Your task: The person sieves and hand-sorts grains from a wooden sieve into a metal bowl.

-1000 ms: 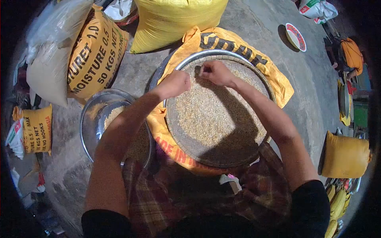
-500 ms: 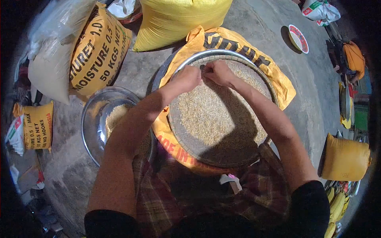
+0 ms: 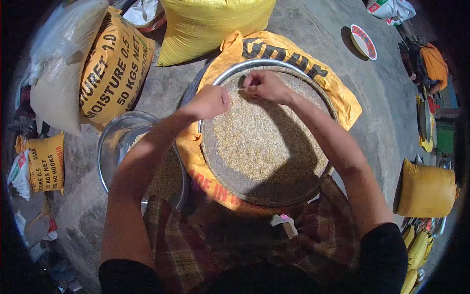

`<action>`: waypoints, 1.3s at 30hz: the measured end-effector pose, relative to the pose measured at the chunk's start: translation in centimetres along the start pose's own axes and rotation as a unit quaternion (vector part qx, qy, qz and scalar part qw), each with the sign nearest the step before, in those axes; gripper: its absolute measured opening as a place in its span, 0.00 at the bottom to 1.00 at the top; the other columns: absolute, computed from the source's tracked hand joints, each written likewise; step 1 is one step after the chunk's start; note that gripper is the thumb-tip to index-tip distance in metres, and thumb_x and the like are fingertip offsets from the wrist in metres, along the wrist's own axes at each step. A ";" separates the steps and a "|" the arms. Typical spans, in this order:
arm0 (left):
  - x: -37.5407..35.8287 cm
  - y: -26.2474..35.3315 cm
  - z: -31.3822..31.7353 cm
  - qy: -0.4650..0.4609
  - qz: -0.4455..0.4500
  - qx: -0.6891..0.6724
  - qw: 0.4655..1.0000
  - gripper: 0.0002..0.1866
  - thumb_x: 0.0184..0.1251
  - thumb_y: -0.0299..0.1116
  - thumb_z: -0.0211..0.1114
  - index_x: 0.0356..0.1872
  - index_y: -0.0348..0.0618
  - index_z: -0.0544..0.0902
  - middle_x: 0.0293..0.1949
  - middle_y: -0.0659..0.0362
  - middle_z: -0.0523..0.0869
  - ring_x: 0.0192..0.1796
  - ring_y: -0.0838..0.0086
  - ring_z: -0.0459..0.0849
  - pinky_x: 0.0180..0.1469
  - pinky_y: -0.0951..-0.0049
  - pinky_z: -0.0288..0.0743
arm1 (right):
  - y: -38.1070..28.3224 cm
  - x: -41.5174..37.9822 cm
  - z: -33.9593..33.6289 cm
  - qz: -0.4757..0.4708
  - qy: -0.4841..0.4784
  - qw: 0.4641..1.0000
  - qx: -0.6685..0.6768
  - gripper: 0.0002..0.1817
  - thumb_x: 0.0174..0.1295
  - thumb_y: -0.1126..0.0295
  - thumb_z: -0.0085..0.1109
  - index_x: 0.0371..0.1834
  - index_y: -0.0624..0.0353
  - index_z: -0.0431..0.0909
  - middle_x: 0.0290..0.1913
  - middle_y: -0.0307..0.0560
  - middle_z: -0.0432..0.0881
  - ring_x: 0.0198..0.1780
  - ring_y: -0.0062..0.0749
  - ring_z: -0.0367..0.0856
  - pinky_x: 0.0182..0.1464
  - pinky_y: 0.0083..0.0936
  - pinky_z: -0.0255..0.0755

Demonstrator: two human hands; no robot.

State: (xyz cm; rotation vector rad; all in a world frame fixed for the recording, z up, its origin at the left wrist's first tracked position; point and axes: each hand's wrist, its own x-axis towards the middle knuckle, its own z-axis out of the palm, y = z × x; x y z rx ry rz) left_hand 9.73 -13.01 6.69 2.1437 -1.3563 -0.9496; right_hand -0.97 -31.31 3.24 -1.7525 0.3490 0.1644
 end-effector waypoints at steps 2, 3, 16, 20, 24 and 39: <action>0.3 -0.8 1.6 0.000 0.000 0.055 0.998 0.08 0.51 0.31 0.65 0.28 0.37 0.80 0.25 0.54 0.81 0.30 0.69 0.80 0.36 0.70 0.73 | 0.3 0.9 1.1 -0.050 0.037 0.982 -0.180 0.06 0.47 0.72 0.61 0.29 0.60 0.78 0.30 0.47 0.81 0.33 0.35 0.79 0.40 0.27 0.72; 0.4 -1.0 2.3 0.000 0.001 0.110 0.994 0.08 0.49 0.31 0.67 0.27 0.37 0.80 0.25 0.52 0.81 0.30 0.67 0.80 0.36 0.68 0.73 | 0.7 1.2 1.7 -0.050 0.038 0.982 -0.179 0.06 0.47 0.72 0.61 0.29 0.60 0.78 0.30 0.47 0.81 0.33 0.35 0.79 0.40 0.27 0.72; 0.3 -0.4 -0.2 -0.077 -0.114 -0.150 0.979 0.12 0.57 0.38 0.64 0.27 0.39 0.77 0.19 0.62 0.77 0.24 0.80 0.76 0.26 0.80 0.70 | 0.1 0.0 -1.7 -0.017 0.088 0.955 -0.283 0.15 0.50 0.59 0.62 0.28 0.61 0.78 0.29 0.52 0.80 0.34 0.41 0.80 0.41 0.31 0.72; 2.0 -1.9 1.8 0.011 -0.066 -0.061 0.996 0.12 0.53 0.36 0.67 0.25 0.36 0.77 0.20 0.56 0.79 0.22 0.75 0.78 0.24 0.72 0.71 | 1.7 0.4 -1.0 -0.054 0.088 0.929 -0.357 0.13 0.50 0.61 0.61 0.29 0.61 0.78 0.31 0.52 0.80 0.34 0.42 0.80 0.40 0.32 0.72; 3.6 -2.9 3.2 0.080 -0.013 -0.040 0.996 0.10 0.53 0.34 0.65 0.24 0.38 0.77 0.21 0.55 0.80 0.24 0.72 0.78 0.28 0.70 0.72 | 1.2 0.0 -0.9 -0.052 0.063 0.950 -0.302 0.09 0.50 0.67 0.60 0.29 0.61 0.76 0.31 0.49 0.80 0.33 0.37 0.80 0.39 0.32 0.72; 2.8 -1.4 2.0 -0.032 -0.047 -0.270 0.961 0.06 0.50 0.29 0.62 0.22 0.38 0.79 0.19 0.59 0.79 0.23 0.79 0.77 0.25 0.78 0.70 | 0.9 -0.8 1.1 -0.113 0.019 0.965 -0.235 0.07 0.47 0.72 0.61 0.30 0.58 0.77 0.29 0.45 0.81 0.29 0.30 0.80 0.37 0.26 0.73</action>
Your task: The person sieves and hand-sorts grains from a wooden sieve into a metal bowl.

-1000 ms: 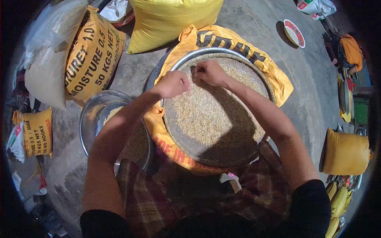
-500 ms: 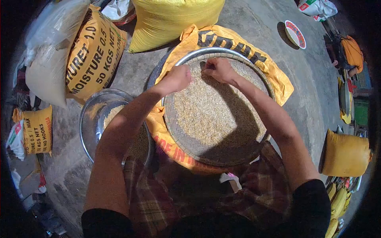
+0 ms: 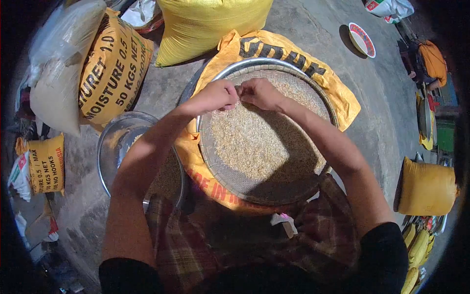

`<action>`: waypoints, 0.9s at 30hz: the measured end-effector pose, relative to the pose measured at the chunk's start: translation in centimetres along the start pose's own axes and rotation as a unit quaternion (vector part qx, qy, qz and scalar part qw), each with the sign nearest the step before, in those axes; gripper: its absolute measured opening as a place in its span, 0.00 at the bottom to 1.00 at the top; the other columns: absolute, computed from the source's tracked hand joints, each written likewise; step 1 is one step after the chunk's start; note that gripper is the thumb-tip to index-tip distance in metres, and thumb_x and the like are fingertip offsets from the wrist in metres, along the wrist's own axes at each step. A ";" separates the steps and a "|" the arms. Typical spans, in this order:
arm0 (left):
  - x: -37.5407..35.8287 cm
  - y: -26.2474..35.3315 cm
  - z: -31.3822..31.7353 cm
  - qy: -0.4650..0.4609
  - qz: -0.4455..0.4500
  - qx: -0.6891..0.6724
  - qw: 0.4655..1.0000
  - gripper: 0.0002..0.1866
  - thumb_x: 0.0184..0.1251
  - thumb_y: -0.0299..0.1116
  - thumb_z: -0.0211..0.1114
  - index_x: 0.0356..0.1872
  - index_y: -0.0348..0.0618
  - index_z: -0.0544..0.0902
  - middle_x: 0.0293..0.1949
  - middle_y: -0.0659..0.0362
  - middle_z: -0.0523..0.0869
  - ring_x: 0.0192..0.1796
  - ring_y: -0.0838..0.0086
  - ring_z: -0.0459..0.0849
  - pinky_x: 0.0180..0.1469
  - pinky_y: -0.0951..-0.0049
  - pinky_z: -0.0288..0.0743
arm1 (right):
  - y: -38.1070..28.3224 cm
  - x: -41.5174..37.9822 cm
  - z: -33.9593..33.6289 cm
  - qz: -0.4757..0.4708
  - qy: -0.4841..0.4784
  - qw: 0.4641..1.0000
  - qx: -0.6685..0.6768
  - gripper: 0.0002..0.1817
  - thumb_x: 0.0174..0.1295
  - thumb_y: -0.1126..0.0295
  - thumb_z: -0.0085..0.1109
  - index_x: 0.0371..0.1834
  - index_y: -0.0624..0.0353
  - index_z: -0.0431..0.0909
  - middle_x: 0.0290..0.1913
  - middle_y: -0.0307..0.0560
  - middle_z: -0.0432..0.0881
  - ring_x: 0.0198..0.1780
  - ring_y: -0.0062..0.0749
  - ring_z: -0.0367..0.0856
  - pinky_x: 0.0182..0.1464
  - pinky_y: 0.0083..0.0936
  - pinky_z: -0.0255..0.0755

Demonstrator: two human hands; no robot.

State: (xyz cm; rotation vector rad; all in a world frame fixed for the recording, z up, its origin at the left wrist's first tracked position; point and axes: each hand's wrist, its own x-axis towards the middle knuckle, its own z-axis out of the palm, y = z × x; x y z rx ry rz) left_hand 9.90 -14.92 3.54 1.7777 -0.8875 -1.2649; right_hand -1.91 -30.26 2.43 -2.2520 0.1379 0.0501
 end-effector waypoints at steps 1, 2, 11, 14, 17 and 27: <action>-0.2 -0.1 -0.2 -0.018 0.001 -0.081 0.997 0.06 0.50 0.29 0.62 0.21 0.37 0.78 0.19 0.60 0.78 0.23 0.80 0.76 0.24 0.80 0.68 | 0.0 0.0 0.2 -0.013 -0.004 0.999 -0.046 0.06 0.50 0.73 0.60 0.32 0.58 0.77 0.27 0.42 0.80 0.30 0.26 0.78 0.37 0.24 0.72; -0.5 -0.2 -0.3 -0.036 0.001 -0.161 0.986 0.06 0.49 0.29 0.63 0.21 0.37 0.78 0.19 0.60 0.77 0.23 0.82 0.75 0.24 0.81 0.67 | 0.1 0.0 0.3 -0.026 -0.008 0.996 -0.090 0.06 0.52 0.73 0.59 0.33 0.59 0.77 0.26 0.39 0.80 0.30 0.21 0.76 0.37 0.21 0.71; -1.7 -1.1 1.3 0.049 0.084 0.275 0.957 0.07 0.52 0.31 0.63 0.27 0.37 0.80 0.26 0.53 0.81 0.29 0.69 0.80 0.33 0.72 0.73 | 0.7 0.0 -3.0 0.210 -0.023 0.896 0.391 0.04 0.53 0.80 0.54 0.28 0.60 0.70 0.27 0.40 0.75 0.26 0.24 0.74 0.31 0.20 0.71; -1.8 0.9 1.0 0.038 0.036 0.188 0.981 0.06 0.52 0.30 0.64 0.27 0.37 0.80 0.24 0.56 0.81 0.28 0.72 0.80 0.33 0.72 0.73 | 1.6 0.0 -2.9 0.205 -0.016 0.876 0.437 0.04 0.53 0.79 0.55 0.31 0.61 0.71 0.27 0.40 0.75 0.26 0.24 0.74 0.31 0.19 0.71; -0.6 0.1 0.6 0.039 -0.008 0.098 0.994 0.05 0.51 0.29 0.64 0.26 0.38 0.81 0.24 0.58 0.82 0.28 0.75 0.80 0.33 0.73 0.73 | 1.6 0.2 -1.9 0.072 0.015 0.977 0.199 0.02 0.50 0.77 0.56 0.27 0.63 0.75 0.26 0.41 0.78 0.26 0.27 0.77 0.32 0.24 0.72; 2.3 -0.2 2.2 0.169 0.005 0.333 0.928 0.06 0.47 0.30 0.64 0.19 0.38 0.80 0.23 0.59 0.82 0.25 0.78 0.78 0.29 0.77 0.72 | 1.1 -0.6 -3.4 0.139 0.009 0.944 0.298 0.02 0.53 0.76 0.56 0.28 0.62 0.74 0.26 0.39 0.77 0.29 0.22 0.75 0.33 0.21 0.70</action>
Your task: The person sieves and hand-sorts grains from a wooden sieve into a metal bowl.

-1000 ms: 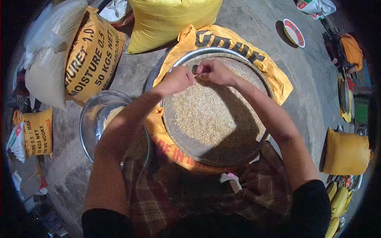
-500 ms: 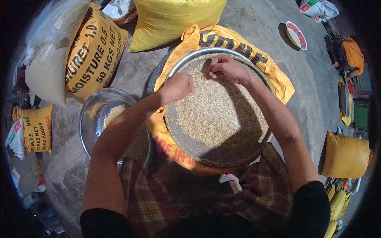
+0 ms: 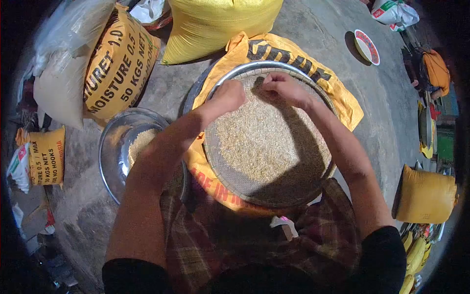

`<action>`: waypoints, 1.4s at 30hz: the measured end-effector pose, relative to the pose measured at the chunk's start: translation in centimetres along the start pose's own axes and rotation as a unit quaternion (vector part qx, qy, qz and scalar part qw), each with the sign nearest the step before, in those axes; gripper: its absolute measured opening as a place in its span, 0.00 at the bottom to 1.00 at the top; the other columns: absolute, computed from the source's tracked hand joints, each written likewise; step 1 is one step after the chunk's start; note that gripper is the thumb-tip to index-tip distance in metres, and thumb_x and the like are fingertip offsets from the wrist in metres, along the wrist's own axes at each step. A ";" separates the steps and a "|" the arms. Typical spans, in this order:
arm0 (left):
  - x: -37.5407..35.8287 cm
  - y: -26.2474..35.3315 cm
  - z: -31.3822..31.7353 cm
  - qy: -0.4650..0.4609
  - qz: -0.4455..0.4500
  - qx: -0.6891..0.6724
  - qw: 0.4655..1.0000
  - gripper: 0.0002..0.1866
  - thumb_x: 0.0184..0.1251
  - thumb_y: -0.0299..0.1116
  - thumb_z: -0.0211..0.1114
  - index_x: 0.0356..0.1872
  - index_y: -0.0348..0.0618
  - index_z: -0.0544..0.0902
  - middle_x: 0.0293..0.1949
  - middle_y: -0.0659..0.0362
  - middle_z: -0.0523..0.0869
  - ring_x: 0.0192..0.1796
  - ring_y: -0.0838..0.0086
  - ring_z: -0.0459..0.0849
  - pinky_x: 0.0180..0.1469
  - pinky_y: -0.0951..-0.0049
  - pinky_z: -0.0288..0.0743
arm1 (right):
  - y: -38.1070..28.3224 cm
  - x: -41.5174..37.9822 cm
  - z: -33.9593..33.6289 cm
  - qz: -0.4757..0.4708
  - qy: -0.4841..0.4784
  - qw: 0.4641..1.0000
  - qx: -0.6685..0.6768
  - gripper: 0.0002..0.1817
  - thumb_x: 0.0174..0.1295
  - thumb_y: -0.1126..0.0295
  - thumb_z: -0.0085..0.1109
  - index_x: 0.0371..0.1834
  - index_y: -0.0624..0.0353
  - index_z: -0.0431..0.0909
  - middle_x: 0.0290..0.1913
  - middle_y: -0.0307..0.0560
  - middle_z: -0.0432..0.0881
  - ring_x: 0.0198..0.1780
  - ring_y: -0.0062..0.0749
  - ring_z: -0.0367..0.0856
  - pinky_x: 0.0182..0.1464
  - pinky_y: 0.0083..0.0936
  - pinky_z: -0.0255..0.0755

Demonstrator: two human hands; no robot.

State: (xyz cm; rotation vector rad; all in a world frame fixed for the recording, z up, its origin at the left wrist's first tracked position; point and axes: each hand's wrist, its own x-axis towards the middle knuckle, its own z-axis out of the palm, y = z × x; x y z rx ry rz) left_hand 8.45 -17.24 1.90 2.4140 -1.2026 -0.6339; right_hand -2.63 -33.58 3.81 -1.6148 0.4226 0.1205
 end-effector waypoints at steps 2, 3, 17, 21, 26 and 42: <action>0.7 0.0 -1.1 -0.102 -0.007 -0.116 0.988 0.05 0.47 0.28 0.63 0.19 0.37 0.79 0.21 0.59 0.80 0.24 0.78 0.77 0.26 0.79 0.69 | -0.2 -0.2 -0.7 0.072 -0.001 0.990 0.124 0.03 0.56 0.77 0.54 0.32 0.61 0.72 0.25 0.39 0.75 0.27 0.19 0.73 0.31 0.16 0.68; 0.9 -0.2 -1.7 -0.202 -0.017 -0.229 0.952 0.05 0.48 0.26 0.63 0.19 0.37 0.78 0.19 0.59 0.79 0.22 0.79 0.75 0.24 0.80 0.67 | 0.0 -0.2 -0.8 0.073 0.001 0.989 0.127 0.03 0.56 0.77 0.54 0.32 0.61 0.72 0.25 0.39 0.75 0.27 0.19 0.73 0.31 0.16 0.68; 0.7 1.3 -1.5 -0.132 -0.004 -0.228 0.965 0.02 0.52 0.25 0.61 0.24 0.38 0.79 0.22 0.59 0.80 0.26 0.76 0.79 0.28 0.81 0.73 | 1.2 0.5 -0.7 -0.112 0.041 0.951 -0.285 0.05 0.51 0.71 0.57 0.28 0.61 0.77 0.27 0.49 0.81 0.29 0.34 0.79 0.36 0.28 0.73; 2.4 0.0 -1.7 -0.247 -0.050 -0.461 0.851 0.01 0.53 0.23 0.60 0.26 0.36 0.78 0.24 0.56 0.80 0.26 0.75 0.79 0.29 0.81 0.73 | -0.9 -1.2 -2.5 0.098 -0.013 0.985 0.142 0.04 0.57 0.80 0.50 0.27 0.60 0.70 0.27 0.42 0.76 0.28 0.26 0.74 0.33 0.22 0.70; 2.5 0.8 -0.9 -0.102 -0.026 -0.377 0.920 0.07 0.50 0.29 0.64 0.27 0.35 0.79 0.25 0.55 0.81 0.30 0.74 0.80 0.32 0.76 0.74 | 2.7 0.2 -3.3 -0.019 0.045 0.996 -0.071 0.03 0.52 0.75 0.56 0.29 0.61 0.75 0.29 0.43 0.78 0.29 0.26 0.76 0.35 0.22 0.71; 3.1 2.5 -1.7 -0.130 -0.094 -0.296 0.942 0.17 0.52 0.43 0.69 0.15 0.44 0.75 0.13 0.67 0.73 0.15 0.84 0.67 0.17 0.82 0.60 | 1.4 -1.0 -3.2 0.000 0.076 0.965 -0.251 0.10 0.50 0.64 0.63 0.26 0.59 0.76 0.25 0.46 0.79 0.29 0.32 0.77 0.36 0.28 0.70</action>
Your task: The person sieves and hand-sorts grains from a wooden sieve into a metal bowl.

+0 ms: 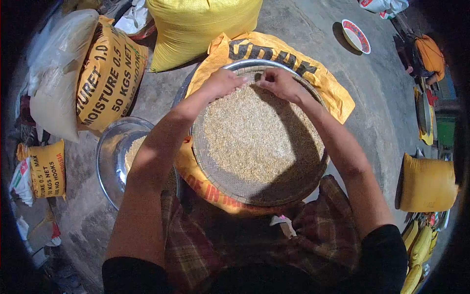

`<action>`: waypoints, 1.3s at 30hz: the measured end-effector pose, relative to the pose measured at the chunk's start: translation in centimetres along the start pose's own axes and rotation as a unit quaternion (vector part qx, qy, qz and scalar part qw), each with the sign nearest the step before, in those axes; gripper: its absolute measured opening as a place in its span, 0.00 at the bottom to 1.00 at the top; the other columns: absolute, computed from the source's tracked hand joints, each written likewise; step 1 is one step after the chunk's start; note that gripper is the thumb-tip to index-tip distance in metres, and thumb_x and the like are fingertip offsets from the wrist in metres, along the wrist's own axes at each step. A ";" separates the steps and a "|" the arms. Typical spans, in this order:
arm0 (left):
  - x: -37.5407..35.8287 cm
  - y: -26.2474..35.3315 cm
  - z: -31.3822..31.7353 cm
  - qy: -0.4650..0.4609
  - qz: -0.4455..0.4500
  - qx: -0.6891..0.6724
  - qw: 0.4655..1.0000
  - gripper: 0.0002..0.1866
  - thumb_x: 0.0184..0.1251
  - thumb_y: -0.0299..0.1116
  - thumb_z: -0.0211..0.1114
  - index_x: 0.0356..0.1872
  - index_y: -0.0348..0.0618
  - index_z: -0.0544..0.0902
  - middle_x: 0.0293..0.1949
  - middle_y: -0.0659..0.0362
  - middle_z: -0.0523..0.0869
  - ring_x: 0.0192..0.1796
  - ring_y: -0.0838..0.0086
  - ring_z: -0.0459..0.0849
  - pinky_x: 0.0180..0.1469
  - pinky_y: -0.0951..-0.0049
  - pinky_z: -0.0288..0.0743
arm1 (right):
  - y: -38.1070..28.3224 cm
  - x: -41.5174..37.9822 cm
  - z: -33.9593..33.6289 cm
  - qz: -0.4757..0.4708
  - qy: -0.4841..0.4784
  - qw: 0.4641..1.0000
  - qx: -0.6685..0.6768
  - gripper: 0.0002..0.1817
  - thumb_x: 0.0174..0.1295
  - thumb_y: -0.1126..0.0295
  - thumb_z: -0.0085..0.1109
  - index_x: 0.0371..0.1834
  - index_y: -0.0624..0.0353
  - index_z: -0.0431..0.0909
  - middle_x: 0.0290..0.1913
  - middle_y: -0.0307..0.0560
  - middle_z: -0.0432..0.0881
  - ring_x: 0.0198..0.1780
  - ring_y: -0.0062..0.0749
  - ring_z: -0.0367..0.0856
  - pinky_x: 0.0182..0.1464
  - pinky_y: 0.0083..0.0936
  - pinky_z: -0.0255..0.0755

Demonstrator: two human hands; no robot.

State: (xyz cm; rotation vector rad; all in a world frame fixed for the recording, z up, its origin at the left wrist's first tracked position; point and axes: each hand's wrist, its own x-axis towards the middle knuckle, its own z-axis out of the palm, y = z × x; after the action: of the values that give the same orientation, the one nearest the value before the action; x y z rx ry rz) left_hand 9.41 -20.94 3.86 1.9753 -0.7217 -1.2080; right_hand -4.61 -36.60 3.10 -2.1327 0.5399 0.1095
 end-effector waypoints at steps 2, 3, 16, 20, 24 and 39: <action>1.3 -1.9 0.3 0.061 0.072 0.145 0.985 0.18 0.50 0.45 0.68 0.25 0.37 0.81 0.23 0.54 0.82 0.28 0.67 0.81 0.34 0.70 0.73 | -0.8 0.1 1.3 -0.075 0.035 0.996 -0.045 0.08 0.50 0.67 0.63 0.27 0.58 0.77 0.26 0.47 0.80 0.30 0.36 0.78 0.37 0.30 0.71; 1.1 -1.9 0.4 0.060 0.072 0.145 0.985 0.18 0.50 0.45 0.68 0.25 0.37 0.81 0.23 0.54 0.82 0.28 0.67 0.81 0.34 0.70 0.73 | -1.1 0.2 1.9 -0.075 0.035 0.996 -0.044 0.08 0.50 0.67 0.63 0.27 0.58 0.77 0.26 0.47 0.80 0.30 0.36 0.78 0.37 0.30 0.71; -1.4 -0.5 -1.7 0.024 0.015 0.196 0.980 0.13 0.50 0.36 0.67 0.27 0.34 0.80 0.25 0.46 0.81 0.32 0.58 0.81 0.36 0.63 0.75 | -1.2 -0.9 -0.8 0.037 -0.008 0.995 0.094 0.14 0.54 0.63 0.62 0.23 0.61 0.72 0.22 0.39 0.71 0.26 0.20 0.66 0.33 0.20 0.65; -0.4 -3.4 -0.6 0.085 0.090 0.400 0.908 0.16 0.47 0.37 0.67 0.30 0.31 0.81 0.30 0.40 0.81 0.39 0.51 0.82 0.41 0.59 0.75 | -1.0 -0.6 -1.2 0.021 0.021 0.999 -0.032 0.12 0.53 0.64 0.62 0.26 0.62 0.73 0.23 0.44 0.75 0.27 0.28 0.72 0.34 0.25 0.68; -1.2 -2.0 -1.0 0.061 0.111 0.364 0.923 0.12 0.47 0.33 0.64 0.28 0.31 0.81 0.27 0.43 0.82 0.32 0.57 0.83 0.35 0.64 0.76 | -0.3 -0.2 0.2 -0.061 0.057 0.984 -0.156 0.08 0.50 0.70 0.58 0.30 0.62 0.75 0.31 0.54 0.79 0.35 0.45 0.77 0.41 0.34 0.70; -3.7 -2.3 -1.4 0.082 0.077 0.401 0.909 0.08 0.49 0.27 0.56 0.26 0.32 0.81 0.27 0.42 0.82 0.34 0.55 0.83 0.36 0.61 0.76 | 0.2 -1.5 -2.4 0.079 -0.101 0.944 0.305 0.05 0.62 0.69 0.52 0.32 0.56 0.74 0.27 0.31 0.72 0.27 0.14 0.66 0.26 0.11 0.61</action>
State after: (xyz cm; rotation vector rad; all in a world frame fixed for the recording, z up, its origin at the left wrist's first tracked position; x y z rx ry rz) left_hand 9.35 -16.36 4.39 2.5571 -1.4145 -0.6680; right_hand -6.29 -38.14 4.76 -1.4536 0.5370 0.2176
